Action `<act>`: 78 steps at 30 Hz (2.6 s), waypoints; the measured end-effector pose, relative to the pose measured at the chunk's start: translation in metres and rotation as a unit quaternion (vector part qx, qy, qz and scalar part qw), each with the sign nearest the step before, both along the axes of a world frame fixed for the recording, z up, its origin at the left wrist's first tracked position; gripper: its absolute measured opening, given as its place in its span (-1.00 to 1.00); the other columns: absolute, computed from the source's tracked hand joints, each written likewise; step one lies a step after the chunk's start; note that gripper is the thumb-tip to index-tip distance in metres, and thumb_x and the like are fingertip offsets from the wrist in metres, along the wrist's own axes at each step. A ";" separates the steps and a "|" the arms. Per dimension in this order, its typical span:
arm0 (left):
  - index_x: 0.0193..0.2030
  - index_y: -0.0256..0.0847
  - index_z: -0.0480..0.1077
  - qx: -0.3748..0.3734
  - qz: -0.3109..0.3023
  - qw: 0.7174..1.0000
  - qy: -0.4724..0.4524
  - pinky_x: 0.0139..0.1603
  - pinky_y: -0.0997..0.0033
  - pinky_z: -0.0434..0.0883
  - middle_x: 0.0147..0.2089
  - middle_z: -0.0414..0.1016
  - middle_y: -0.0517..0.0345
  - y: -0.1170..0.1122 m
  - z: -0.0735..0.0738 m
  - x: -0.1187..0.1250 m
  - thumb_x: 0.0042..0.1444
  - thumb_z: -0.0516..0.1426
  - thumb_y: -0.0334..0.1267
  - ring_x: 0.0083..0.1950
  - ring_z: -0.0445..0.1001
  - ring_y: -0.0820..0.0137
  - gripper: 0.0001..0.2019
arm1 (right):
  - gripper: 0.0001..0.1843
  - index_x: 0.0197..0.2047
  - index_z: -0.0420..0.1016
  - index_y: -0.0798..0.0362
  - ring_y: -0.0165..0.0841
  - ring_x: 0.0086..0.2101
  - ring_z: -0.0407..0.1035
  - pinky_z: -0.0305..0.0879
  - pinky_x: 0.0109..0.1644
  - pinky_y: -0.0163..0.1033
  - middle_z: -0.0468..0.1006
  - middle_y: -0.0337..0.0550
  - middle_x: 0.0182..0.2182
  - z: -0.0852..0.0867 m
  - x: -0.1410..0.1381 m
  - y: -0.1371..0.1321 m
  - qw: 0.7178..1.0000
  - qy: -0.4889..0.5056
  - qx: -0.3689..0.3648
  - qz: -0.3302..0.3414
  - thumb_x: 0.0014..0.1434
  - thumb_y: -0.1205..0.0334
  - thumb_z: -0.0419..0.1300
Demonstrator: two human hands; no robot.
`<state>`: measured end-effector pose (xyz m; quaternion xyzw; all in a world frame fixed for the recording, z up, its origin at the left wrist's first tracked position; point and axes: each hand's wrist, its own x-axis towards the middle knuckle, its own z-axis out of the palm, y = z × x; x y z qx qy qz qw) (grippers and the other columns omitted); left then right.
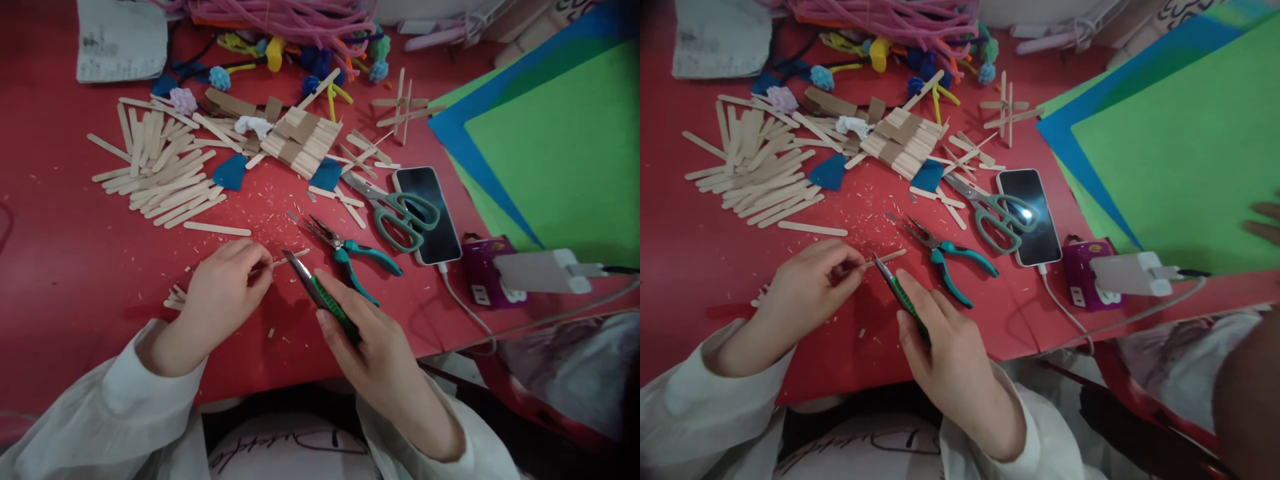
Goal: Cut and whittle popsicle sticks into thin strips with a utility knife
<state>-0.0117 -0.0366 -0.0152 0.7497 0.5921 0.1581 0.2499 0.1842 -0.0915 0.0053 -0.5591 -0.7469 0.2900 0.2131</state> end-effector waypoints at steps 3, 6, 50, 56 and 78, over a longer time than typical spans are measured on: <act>-0.44 -0.19 0.29 0.044 -0.035 0.997 0.046 -0.28 0.37 0.26 -0.39 0.38 0.14 -0.002 -0.002 0.002 0.11 -0.01 -0.38 -0.30 0.36 0.35 -0.86 | -0.55 0.19 0.27 0.19 -0.21 -0.24 0.52 0.52 -0.26 -0.17 0.58 0.07 -0.18 -0.006 -0.004 -0.002 0.999 -0.044 0.022 0.001 0.24 0.34 -0.01; -0.46 -0.18 0.27 0.051 -0.042 0.996 0.055 -0.32 0.37 0.25 -0.42 0.35 0.16 -0.003 -0.002 0.004 0.12 -0.01 -0.38 -0.35 0.34 0.36 -0.85 | -0.55 0.19 0.28 0.20 -0.24 -0.37 0.52 0.49 -0.39 -0.21 0.58 0.02 -0.31 -0.010 -0.006 -0.003 0.997 -0.073 0.033 0.010 0.25 0.34 -0.03; -0.45 -0.22 0.36 0.131 -0.057 0.988 0.054 -0.34 0.36 0.34 -0.43 0.43 0.12 -0.002 -0.005 0.008 0.12 0.01 -0.45 -0.36 0.41 0.33 -0.82 | -0.47 0.25 0.14 0.25 -0.43 -0.61 0.24 0.03 -0.67 -0.32 0.44 -0.21 -0.49 -0.011 -0.028 -0.020 0.948 -0.288 0.133 0.037 0.19 0.43 -0.10; -0.49 -0.25 0.35 0.146 -0.052 0.986 0.058 -0.40 0.37 0.31 -0.47 0.41 0.11 -0.002 -0.003 0.011 0.10 0.03 -0.48 -0.42 0.39 0.34 -0.82 | -0.50 0.22 0.17 0.26 -0.42 -0.60 0.24 -0.02 -0.68 -0.31 0.42 -0.21 -0.50 -0.011 -0.028 -0.018 0.948 -0.289 0.130 0.029 0.21 0.42 -0.11; -0.50 -0.22 0.32 0.113 -0.035 0.992 0.046 -0.39 0.40 0.28 -0.48 0.37 0.18 -0.003 -0.005 0.012 0.12 0.04 -0.45 -0.41 0.35 0.39 -0.80 | -0.56 0.15 0.30 0.29 -0.44 -0.65 0.27 0.10 -0.71 -0.36 0.46 -0.20 -0.51 -0.012 -0.023 -0.015 0.978 -0.173 0.117 -0.005 0.26 0.37 -0.10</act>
